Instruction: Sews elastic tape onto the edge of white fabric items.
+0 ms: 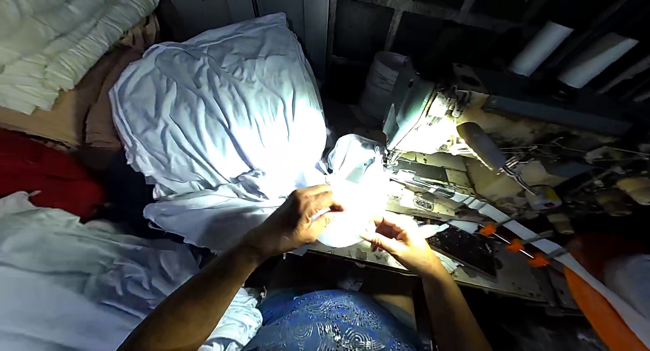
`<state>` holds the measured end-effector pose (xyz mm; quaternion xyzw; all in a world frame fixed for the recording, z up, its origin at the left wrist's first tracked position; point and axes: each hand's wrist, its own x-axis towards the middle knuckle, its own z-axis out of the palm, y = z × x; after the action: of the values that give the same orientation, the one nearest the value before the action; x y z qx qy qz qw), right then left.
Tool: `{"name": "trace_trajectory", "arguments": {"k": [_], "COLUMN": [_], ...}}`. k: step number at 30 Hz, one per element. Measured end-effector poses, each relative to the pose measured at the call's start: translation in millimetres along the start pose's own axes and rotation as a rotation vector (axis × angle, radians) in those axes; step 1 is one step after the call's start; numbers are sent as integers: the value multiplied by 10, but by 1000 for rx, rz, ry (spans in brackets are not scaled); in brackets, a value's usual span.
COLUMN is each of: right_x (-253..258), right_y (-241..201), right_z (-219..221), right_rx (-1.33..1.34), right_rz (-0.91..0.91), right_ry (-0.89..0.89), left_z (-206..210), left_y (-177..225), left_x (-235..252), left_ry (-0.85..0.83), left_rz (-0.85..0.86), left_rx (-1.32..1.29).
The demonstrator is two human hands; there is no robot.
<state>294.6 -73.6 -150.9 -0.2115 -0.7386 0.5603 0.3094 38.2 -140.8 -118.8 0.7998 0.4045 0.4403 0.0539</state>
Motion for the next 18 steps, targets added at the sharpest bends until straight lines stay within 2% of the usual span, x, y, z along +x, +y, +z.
{"name": "trace_trajectory", "arguments": {"k": [5, 7, 11, 18], "right_x": [-150, -176, -176, -194], "right_y": [121, 137, 162, 236], "right_z": [44, 42, 12, -22], "right_rx": [175, 154, -9, -85], "right_rz": [-54, -139, -302, -403], "right_ry": [147, 133, 140, 167], "left_z": [107, 180, 287, 254], "left_y": [-112, -194, -412, -461], "left_x": [27, 85, 188, 104], "left_ry": [-89, -158, -109, -131], "left_rz": [66, 70, 49, 216], "left_rx": [198, 245, 430, 300]}}
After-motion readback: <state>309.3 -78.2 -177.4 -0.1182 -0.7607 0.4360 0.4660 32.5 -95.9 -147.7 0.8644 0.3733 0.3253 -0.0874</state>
